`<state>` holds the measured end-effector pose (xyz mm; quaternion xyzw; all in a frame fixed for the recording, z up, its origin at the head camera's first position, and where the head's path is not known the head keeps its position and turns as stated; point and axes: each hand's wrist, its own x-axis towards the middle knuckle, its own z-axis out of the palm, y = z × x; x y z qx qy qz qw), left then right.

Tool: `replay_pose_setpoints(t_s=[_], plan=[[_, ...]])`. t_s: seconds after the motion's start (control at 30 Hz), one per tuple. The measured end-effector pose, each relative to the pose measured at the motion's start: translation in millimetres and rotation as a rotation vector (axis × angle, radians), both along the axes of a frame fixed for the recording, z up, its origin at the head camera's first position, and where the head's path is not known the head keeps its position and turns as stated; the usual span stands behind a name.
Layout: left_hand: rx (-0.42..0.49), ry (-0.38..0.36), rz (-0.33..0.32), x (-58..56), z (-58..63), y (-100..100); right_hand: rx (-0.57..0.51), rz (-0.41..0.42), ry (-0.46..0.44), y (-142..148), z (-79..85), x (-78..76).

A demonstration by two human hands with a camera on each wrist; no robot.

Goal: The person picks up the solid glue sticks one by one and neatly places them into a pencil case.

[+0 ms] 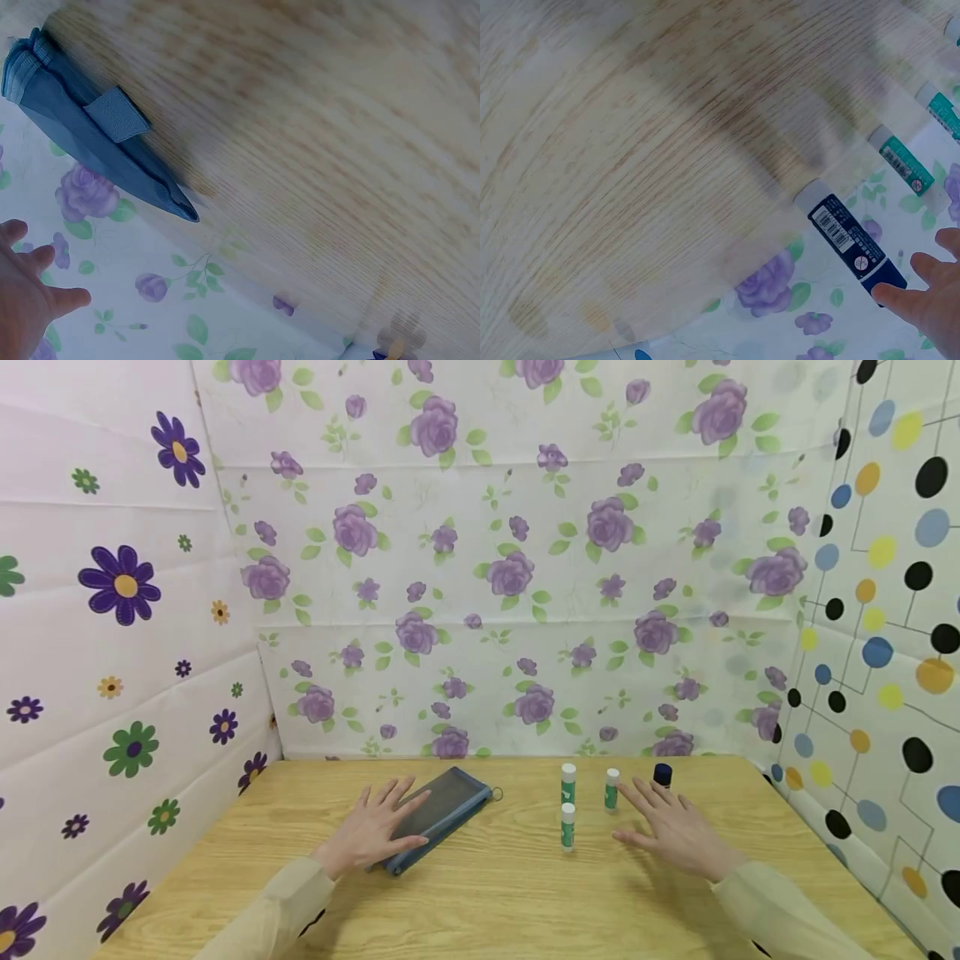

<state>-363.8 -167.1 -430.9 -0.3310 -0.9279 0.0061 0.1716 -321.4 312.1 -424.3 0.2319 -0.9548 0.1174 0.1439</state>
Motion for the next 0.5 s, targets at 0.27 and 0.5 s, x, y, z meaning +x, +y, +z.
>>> replay_pose_setpoints(t_s=[0.27, 0.5], plan=[[0.01, 0.015, 0.005, 1.0, 0.2, 0.7, -0.028, 0.024, 0.017, -1.3, -1.0, -2.8], [0.011, -0.004, 0.01, 0.1, -0.5, 4.6, -0.125, 0.01, -0.053, -6.8, -2.5, -5.0]])
